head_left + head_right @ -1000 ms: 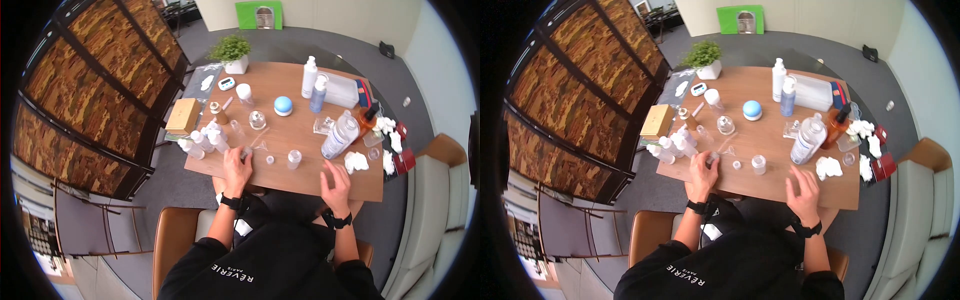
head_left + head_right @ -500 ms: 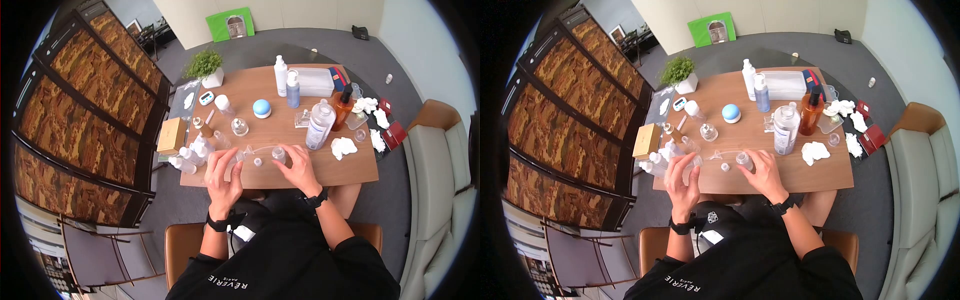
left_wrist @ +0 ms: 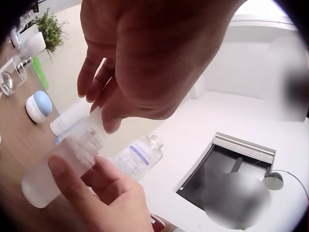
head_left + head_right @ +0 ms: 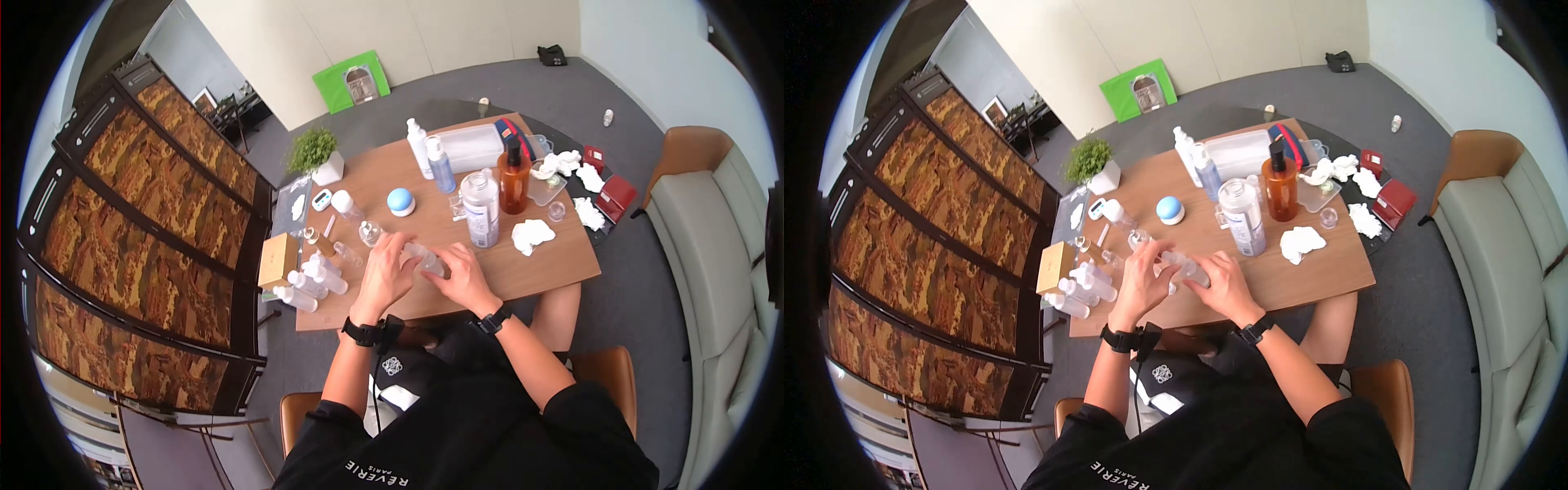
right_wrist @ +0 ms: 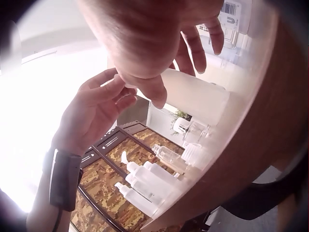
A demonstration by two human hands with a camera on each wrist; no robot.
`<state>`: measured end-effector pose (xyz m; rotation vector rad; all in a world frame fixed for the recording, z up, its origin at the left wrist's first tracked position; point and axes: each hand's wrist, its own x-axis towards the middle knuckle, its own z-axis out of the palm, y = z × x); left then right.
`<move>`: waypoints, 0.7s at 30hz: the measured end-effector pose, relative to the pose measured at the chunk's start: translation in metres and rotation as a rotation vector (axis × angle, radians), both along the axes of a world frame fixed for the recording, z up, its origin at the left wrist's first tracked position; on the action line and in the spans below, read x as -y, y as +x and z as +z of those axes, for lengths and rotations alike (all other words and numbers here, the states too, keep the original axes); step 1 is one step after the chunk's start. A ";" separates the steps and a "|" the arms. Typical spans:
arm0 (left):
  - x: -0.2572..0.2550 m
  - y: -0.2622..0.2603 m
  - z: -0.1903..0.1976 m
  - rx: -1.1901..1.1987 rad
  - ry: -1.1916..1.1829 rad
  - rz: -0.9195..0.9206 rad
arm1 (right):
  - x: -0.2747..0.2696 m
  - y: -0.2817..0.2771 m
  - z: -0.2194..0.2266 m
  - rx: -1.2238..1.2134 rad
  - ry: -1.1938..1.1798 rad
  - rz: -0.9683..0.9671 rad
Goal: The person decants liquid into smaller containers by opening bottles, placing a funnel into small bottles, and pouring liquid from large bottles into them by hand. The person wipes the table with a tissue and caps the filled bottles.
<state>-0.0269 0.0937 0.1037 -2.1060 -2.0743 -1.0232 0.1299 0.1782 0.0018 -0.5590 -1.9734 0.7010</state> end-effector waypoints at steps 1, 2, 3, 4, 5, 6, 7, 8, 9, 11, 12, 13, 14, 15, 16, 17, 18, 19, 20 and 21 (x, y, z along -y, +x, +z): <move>-0.005 -0.002 -0.006 -0.010 0.011 -0.016 | -0.002 0.000 0.001 0.001 -0.024 0.014; -0.005 -0.003 -0.011 0.045 -0.005 0.008 | -0.004 0.000 0.003 -0.009 -0.017 -0.004; -0.003 -0.003 -0.018 0.102 -0.028 0.036 | -0.002 0.000 0.003 -0.025 -0.028 0.009; -0.002 0.001 -0.021 0.093 -0.028 0.027 | 0.000 0.001 0.002 -0.043 -0.039 0.026; -0.002 0.005 -0.022 0.174 0.005 0.047 | -0.001 0.000 0.001 -0.054 -0.037 0.024; -0.001 0.007 -0.022 0.254 0.040 0.070 | 0.000 0.000 0.000 -0.068 -0.032 0.024; 0.000 0.009 -0.025 0.238 0.046 0.069 | 0.001 -0.001 -0.001 -0.078 -0.018 0.015; -0.001 0.010 -0.030 0.263 0.063 0.085 | 0.001 -0.002 -0.003 -0.088 -0.004 0.002; -0.001 0.009 -0.034 0.287 0.079 0.096 | 0.002 -0.003 -0.005 -0.105 0.000 -0.005; 0.000 0.007 -0.038 0.305 0.092 0.092 | -0.001 -0.003 -0.008 -0.084 -0.008 0.004; -0.002 0.007 -0.042 0.343 0.099 0.096 | -0.001 -0.004 -0.010 -0.100 -0.003 -0.021; -0.002 0.000 -0.050 0.312 0.067 0.143 | 0.000 -0.006 -0.010 -0.101 0.027 -0.012; -0.004 -0.004 -0.052 0.246 0.074 0.136 | 0.000 -0.003 -0.010 -0.094 0.057 -0.016; -0.005 -0.004 -0.049 0.178 0.082 0.119 | 0.003 -0.002 -0.009 -0.093 0.059 -0.043; -0.005 -0.003 -0.043 0.113 0.094 0.108 | 0.003 -0.003 -0.012 -0.140 0.070 -0.051; -0.008 0.000 -0.040 0.046 0.115 0.100 | 0.005 -0.004 -0.015 -0.140 0.073 -0.076; -0.009 0.001 -0.036 -0.019 0.138 0.102 | 0.006 -0.005 -0.015 -0.138 0.075 -0.091; -0.011 0.003 -0.031 0.010 0.086 0.112 | 0.006 -0.005 -0.014 -0.130 0.076 -0.112; -0.013 0.003 -0.027 0.020 0.084 0.096 | 0.006 -0.005 -0.013 -0.102 0.065 -0.099; -0.013 0.002 -0.024 0.052 0.026 0.120 | 0.007 -0.005 -0.015 -0.070 0.053 -0.081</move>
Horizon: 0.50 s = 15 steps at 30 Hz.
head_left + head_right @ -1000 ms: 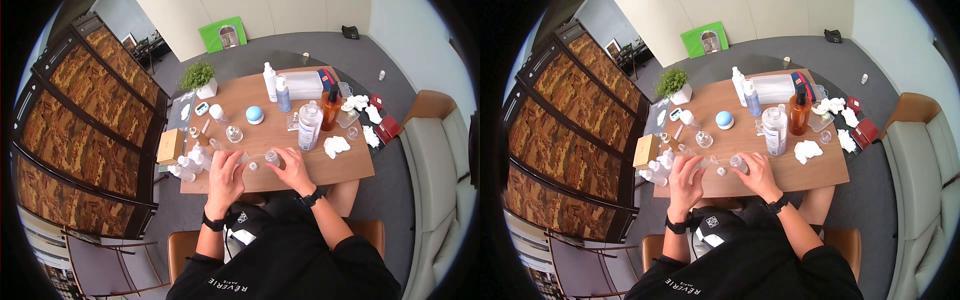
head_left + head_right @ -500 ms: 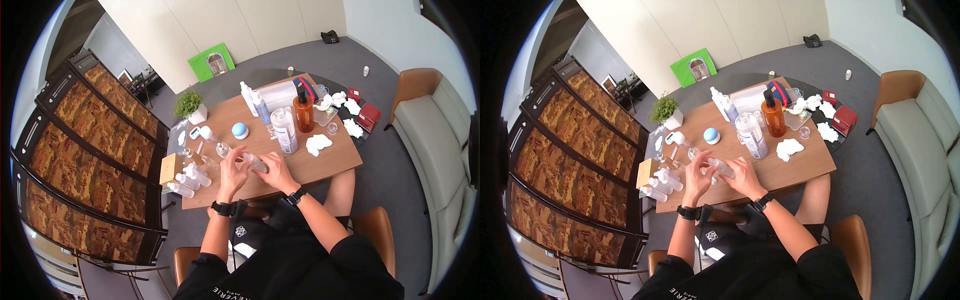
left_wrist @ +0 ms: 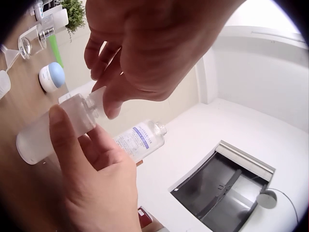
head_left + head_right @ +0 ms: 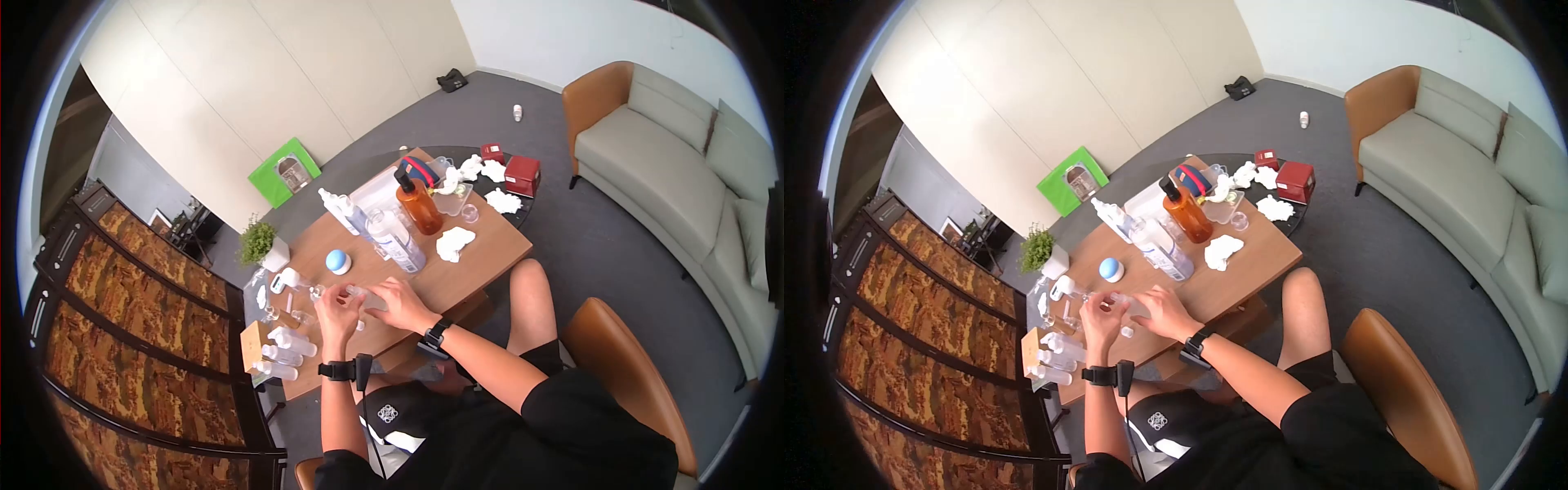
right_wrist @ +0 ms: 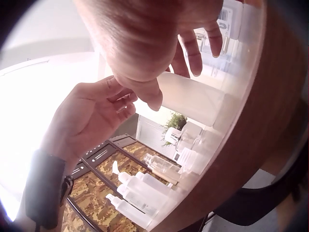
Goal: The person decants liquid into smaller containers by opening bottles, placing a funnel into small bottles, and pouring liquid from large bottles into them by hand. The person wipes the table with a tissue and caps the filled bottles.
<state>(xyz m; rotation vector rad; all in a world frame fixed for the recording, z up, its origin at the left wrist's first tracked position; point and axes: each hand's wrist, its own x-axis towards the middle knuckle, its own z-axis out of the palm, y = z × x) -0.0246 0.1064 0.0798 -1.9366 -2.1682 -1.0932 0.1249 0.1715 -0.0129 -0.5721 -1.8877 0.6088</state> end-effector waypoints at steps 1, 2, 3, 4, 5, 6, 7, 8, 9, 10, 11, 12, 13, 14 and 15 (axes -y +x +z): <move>0.002 -0.001 0.000 0.038 -0.059 0.026 | 0.003 0.001 0.000 0.016 -0.004 -0.006; 0.004 -0.002 -0.002 0.024 -0.060 0.002 | 0.004 0.001 0.000 -0.006 -0.003 -0.012; 0.003 -0.002 -0.004 0.038 -0.058 0.002 | 0.003 0.000 0.002 -0.029 0.001 -0.014; 0.003 -0.003 -0.007 0.070 -0.020 -0.051 | 0.004 0.000 0.003 -0.012 0.003 -0.003; 0.006 -0.005 -0.010 0.104 0.021 -0.091 | 0.004 0.001 0.005 -0.004 0.008 -0.004; 0.004 -0.009 -0.015 0.156 0.009 -0.107 | 0.003 0.000 0.009 0.005 0.017 0.002; 0.002 -0.013 -0.019 0.193 -0.005 -0.142 | 0.004 0.000 0.011 0.011 0.009 0.014; 0.003 -0.014 -0.019 0.251 0.002 -0.204 | 0.006 0.001 0.015 0.018 -0.013 0.018; 0.003 -0.014 -0.018 0.308 0.012 -0.270 | 0.007 0.002 0.019 0.025 -0.034 0.019; 0.003 -0.015 -0.018 0.326 0.025 -0.243 | 0.007 0.001 0.017 0.034 -0.032 0.021; 0.003 -0.015 -0.018 0.329 0.019 -0.263 | 0.007 0.000 0.018 0.053 -0.029 0.044; 0.003 -0.014 -0.018 0.331 0.010 -0.287 | 0.007 -0.001 0.017 0.039 -0.020 0.025; 0.003 -0.013 -0.018 0.348 0.015 -0.268 | 0.007 -0.001 0.015 0.024 -0.011 0.004; 0.002 -0.011 -0.015 0.426 -0.011 -0.278 | 0.005 -0.001 0.012 0.039 -0.004 0.006; 0.001 -0.010 -0.013 0.501 -0.039 -0.289 | 0.004 -0.001 0.009 0.048 -0.007 0.021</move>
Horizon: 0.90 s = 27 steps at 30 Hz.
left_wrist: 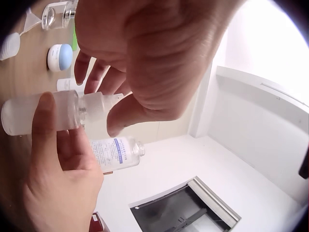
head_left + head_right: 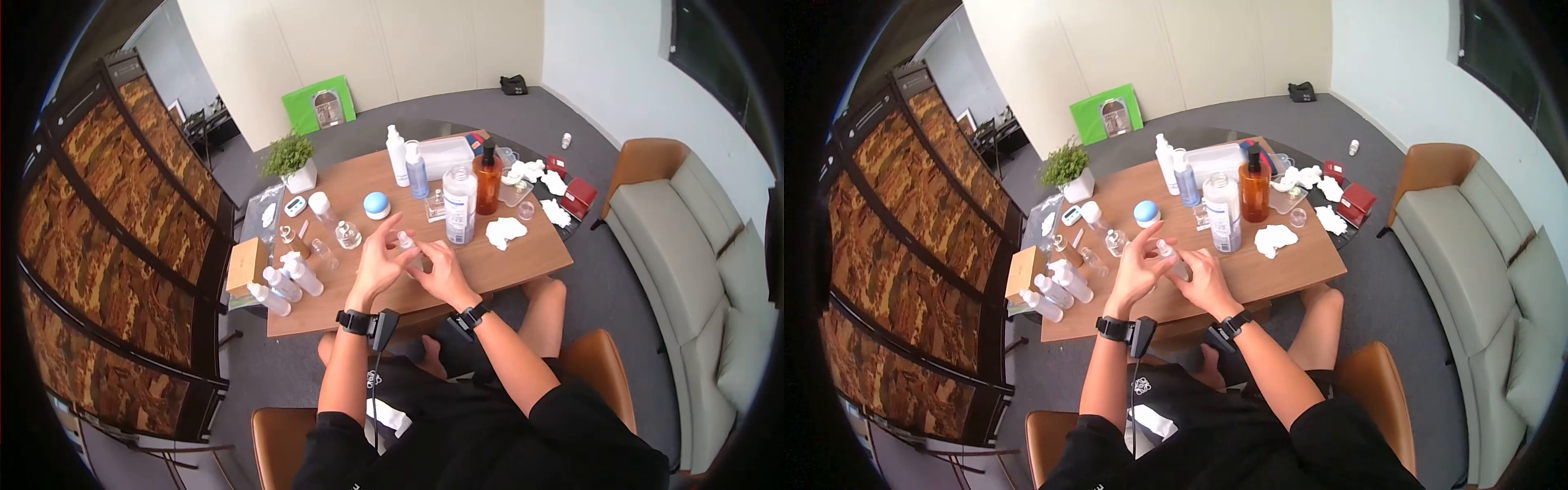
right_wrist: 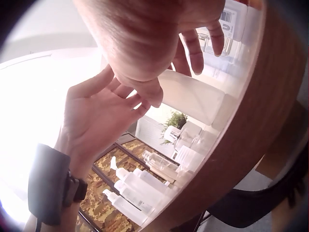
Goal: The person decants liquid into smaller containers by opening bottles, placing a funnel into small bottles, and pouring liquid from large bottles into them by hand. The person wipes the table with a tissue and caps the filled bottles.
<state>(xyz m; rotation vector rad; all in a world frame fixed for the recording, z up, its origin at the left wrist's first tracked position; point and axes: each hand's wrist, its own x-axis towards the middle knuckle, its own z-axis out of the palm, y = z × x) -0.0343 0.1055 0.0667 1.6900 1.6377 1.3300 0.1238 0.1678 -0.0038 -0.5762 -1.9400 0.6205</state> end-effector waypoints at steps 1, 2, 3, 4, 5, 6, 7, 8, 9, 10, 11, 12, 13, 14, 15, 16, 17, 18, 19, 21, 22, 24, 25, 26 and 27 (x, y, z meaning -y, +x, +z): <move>-0.002 0.001 0.000 0.065 -0.027 -0.010 | 0.000 0.000 -0.001 -0.001 -0.005 0.002; -0.005 0.002 -0.002 0.068 -0.032 0.005 | -0.001 -0.001 -0.001 -0.006 -0.010 0.003; -0.007 0.002 -0.004 0.095 -0.005 0.007 | -0.001 -0.001 -0.002 0.000 -0.031 0.006; -0.009 0.003 -0.005 0.122 0.018 0.006 | -0.001 -0.001 -0.002 -0.002 -0.045 0.014; -0.009 0.004 -0.006 0.034 0.074 0.064 | -0.002 -0.002 -0.003 -0.002 -0.031 0.006; -0.011 0.001 -0.006 0.027 0.059 0.068 | -0.004 -0.003 -0.005 -0.004 -0.019 -0.004; -0.011 0.000 -0.008 0.011 0.067 0.083 | -0.004 -0.003 -0.004 -0.012 -0.046 -0.004; -0.008 0.002 -0.010 -0.005 0.066 0.095 | -0.003 -0.001 -0.001 0.003 -0.028 -0.007; -0.003 0.004 -0.011 -0.017 0.027 0.086 | -0.002 0.001 -0.001 0.014 -0.012 -0.014; 0.001 0.008 -0.004 -0.095 0.067 0.139 | 0.000 0.001 -0.004 -0.001 -0.047 -0.027; 0.001 0.009 -0.003 -0.174 0.114 0.184 | 0.000 0.000 -0.005 -0.017 -0.031 -0.027; 0.000 0.006 -0.007 -0.189 0.087 0.160 | -0.002 -0.001 -0.008 -0.030 -0.015 -0.030; 0.001 0.001 -0.013 -0.127 0.115 0.141 | -0.003 -0.003 -0.013 -0.058 0.017 -0.032; 0.004 0.002 -0.016 -0.059 0.142 0.129 | -0.003 -0.002 -0.012 -0.060 -0.012 -0.047; 0.007 0.005 -0.018 0.000 0.153 0.141 | -0.004 0.000 -0.010 -0.057 0.009 -0.036; 0.010 0.009 -0.017 0.000 0.134 0.137 | -0.002 0.002 -0.007 -0.051 0.034 -0.021; 0.012 0.013 -0.014 0.011 0.126 0.165 | -0.002 0.003 -0.007 -0.044 0.041 -0.028; 0.011 0.014 -0.013 0.021 0.125 0.190 | -0.002 0.004 -0.007 -0.044 0.036 -0.035; 0.010 0.012 -0.014 -0.055 0.145 0.187 | -0.002 0.005 -0.007 -0.039 0.034 -0.038; 0.012 0.011 -0.017 -0.095 0.160 0.190 | 0.000 0.004 -0.008 -0.076 -0.007 -0.029; 0.013 0.011 -0.017 -0.135 0.174 0.201 | -0.002 0.004 -0.008 -0.074 -0.016 -0.028; 0.013 0.013 -0.015 -0.152 0.183 0.197 | -0.002 0.003 -0.009 -0.091 -0.009 -0.005; 0.014 0.013 -0.015 -0.149 0.197 0.202 | 0.000 0.003 -0.009 -0.089 -0.018 0.004; 0.013 0.013 -0.014 -0.148 0.220 0.205 | -0.001 0.003 -0.008 -0.097 -0.034 0.006; 0.012 0.012 -0.013 -0.151 0.223 0.208 | -0.002 0.003 -0.006 -0.106 -0.047 0.005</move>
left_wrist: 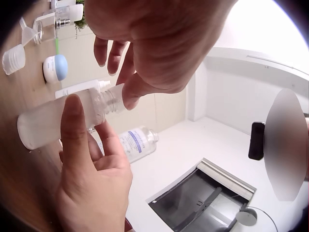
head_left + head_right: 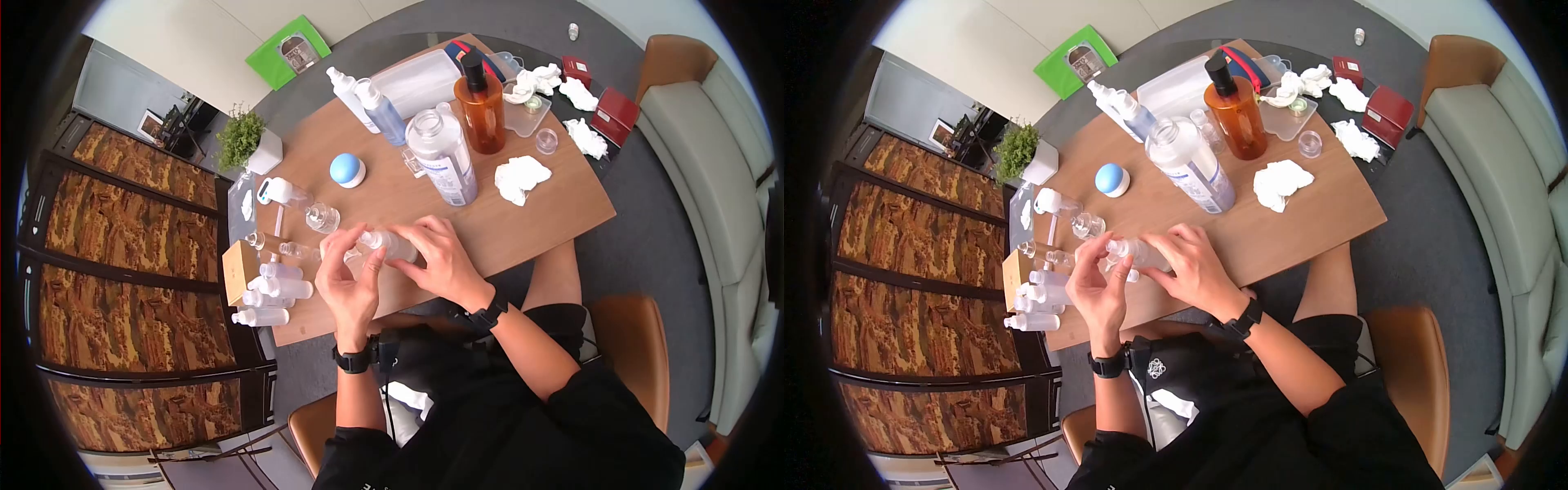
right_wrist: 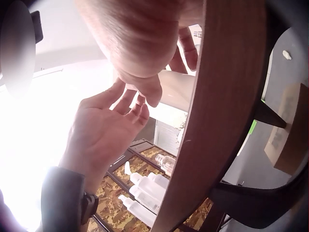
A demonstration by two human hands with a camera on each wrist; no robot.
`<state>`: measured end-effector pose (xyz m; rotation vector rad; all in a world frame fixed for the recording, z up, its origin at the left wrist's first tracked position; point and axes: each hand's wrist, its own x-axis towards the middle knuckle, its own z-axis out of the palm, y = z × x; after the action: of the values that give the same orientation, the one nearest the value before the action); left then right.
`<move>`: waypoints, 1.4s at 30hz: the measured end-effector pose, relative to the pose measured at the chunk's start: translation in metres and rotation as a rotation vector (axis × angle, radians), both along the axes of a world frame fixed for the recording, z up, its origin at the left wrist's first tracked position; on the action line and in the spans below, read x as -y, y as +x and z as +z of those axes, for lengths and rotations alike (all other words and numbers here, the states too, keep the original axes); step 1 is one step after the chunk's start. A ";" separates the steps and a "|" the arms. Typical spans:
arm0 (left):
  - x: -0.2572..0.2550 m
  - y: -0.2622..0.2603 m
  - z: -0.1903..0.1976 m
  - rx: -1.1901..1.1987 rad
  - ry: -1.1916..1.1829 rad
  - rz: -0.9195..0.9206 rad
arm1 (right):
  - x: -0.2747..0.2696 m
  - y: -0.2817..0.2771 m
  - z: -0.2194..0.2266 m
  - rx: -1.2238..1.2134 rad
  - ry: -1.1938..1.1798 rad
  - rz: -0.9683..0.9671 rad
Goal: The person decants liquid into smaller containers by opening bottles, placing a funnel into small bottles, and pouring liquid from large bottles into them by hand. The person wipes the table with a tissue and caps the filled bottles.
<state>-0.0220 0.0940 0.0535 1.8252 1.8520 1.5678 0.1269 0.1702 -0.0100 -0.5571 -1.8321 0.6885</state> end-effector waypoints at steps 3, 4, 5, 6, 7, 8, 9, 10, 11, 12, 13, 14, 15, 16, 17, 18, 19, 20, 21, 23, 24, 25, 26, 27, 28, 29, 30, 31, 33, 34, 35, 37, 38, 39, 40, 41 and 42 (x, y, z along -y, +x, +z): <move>0.001 0.001 0.001 -0.041 -0.002 0.031 | 0.001 0.001 0.000 0.024 -0.026 0.011; 0.001 0.001 0.001 -0.036 -0.007 0.019 | 0.002 0.001 0.000 0.025 -0.024 0.012; 0.001 0.001 0.001 -0.031 -0.009 0.007 | 0.002 0.002 0.001 0.027 -0.028 0.013; 0.001 0.000 0.001 -0.030 -0.005 0.006 | 0.001 0.002 0.002 0.029 -0.031 0.014; 0.002 0.000 0.000 -0.027 -0.008 -0.002 | 0.000 0.001 0.002 0.030 -0.027 0.011; 0.002 -0.001 -0.001 -0.024 -0.015 -0.012 | 0.000 0.001 0.001 0.024 -0.030 0.011; 0.001 -0.001 -0.002 -0.022 -0.018 -0.014 | 0.000 0.001 0.000 0.021 -0.035 0.012; 0.001 0.000 -0.002 0.004 -0.022 -0.014 | 0.001 0.001 0.001 0.024 -0.038 0.013; 0.002 0.000 -0.002 0.030 -0.026 -0.011 | 0.001 0.001 0.002 0.021 -0.035 0.014; 0.002 0.002 -0.001 0.033 -0.026 -0.009 | 0.000 0.000 0.002 0.017 -0.028 0.014; 0.002 0.004 0.002 0.051 -0.028 0.005 | 0.000 0.000 0.002 0.020 -0.028 0.014; 0.001 0.005 0.002 0.070 -0.030 0.018 | -0.001 0.000 0.002 0.021 -0.028 0.013; 0.000 0.003 0.001 0.074 -0.032 0.018 | 0.000 0.000 0.001 0.023 -0.031 0.012; 0.000 0.000 0.000 0.021 -0.029 -0.004 | 0.000 -0.001 0.001 0.026 -0.034 0.013; 0.001 -0.002 -0.002 -0.031 -0.026 -0.025 | 0.000 -0.001 0.001 0.028 -0.038 0.017; 0.002 -0.003 -0.003 -0.027 -0.027 -0.022 | 0.000 0.000 0.002 0.029 -0.040 0.021; 0.002 -0.003 -0.004 -0.058 -0.023 -0.021 | 0.000 0.000 0.002 0.031 -0.036 0.023; 0.001 -0.005 -0.003 -0.090 -0.017 -0.019 | 0.000 0.001 0.003 0.038 -0.043 0.021; 0.000 -0.005 -0.003 -0.091 -0.012 -0.019 | 0.000 0.000 0.003 0.044 -0.051 0.018; 0.001 -0.001 -0.002 -0.194 -0.003 0.037 | -0.001 0.000 0.002 0.042 -0.037 0.014; 0.002 0.001 -0.002 -0.191 -0.009 0.036 | 0.000 0.000 0.001 0.043 -0.029 0.010; 0.003 0.004 -0.001 -0.217 0.002 0.050 | 0.001 0.001 0.000 0.047 -0.036 0.009; 0.003 0.006 0.000 -0.245 0.015 0.063 | 0.001 0.001 0.000 0.040 -0.032 0.014; 0.003 0.006 0.000 -0.242 0.013 0.061 | 0.000 0.001 0.000 0.031 -0.026 0.017; 0.002 0.004 -0.002 -0.171 0.006 0.035 | -0.001 0.001 0.001 0.033 -0.030 0.015; 0.003 0.001 -0.004 -0.100 -0.004 0.011 | 0.000 0.000 0.001 0.026 -0.029 0.013; 0.002 -0.001 -0.006 -0.097 -0.013 0.014 | 0.000 -0.001 0.000 0.019 -0.030 0.014; 0.002 -0.003 -0.007 -0.028 -0.025 -0.019 | 0.000 -0.001 0.000 0.022 -0.044 0.019; 0.001 -0.009 -0.010 0.042 -0.058 -0.051 | 0.000 -0.001 -0.002 0.011 -0.045 0.017; -0.001 -0.013 -0.012 0.096 -0.060 -0.100 | 0.000 -0.001 -0.003 0.012 -0.041 0.009; -0.001 -0.015 -0.013 0.153 -0.063 -0.150 | 0.002 -0.001 -0.003 0.013 -0.060 0.004; -0.003 -0.015 -0.008 0.149 -0.091 -0.154 | 0.000 -0.001 -0.003 0.002 -0.068 0.045; -0.003 -0.013 -0.006 0.147 -0.108 -0.156 | 0.000 0.000 -0.004 0.008 -0.081 0.047; -0.003 -0.013 -0.006 0.145 -0.126 -0.156 | 0.001 0.000 -0.004 0.011 -0.089 0.045; -0.002 -0.017 -0.005 0.071 -0.138 -0.162 | 0.000 -0.001 -0.004 -0.002 -0.070 0.038; 0.000 -0.015 -0.003 0.072 -0.141 -0.162 | 0.000 -0.001 -0.003 -0.017 -0.049 0.031; 0.002 -0.013 0.002 0.057 -0.158 -0.145 | 0.000 -0.002 -0.004 -0.019 -0.048 0.029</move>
<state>-0.0348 0.0924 0.0551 1.7823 1.7224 1.3696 0.1254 0.1697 -0.0137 -0.5545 -1.8135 0.7563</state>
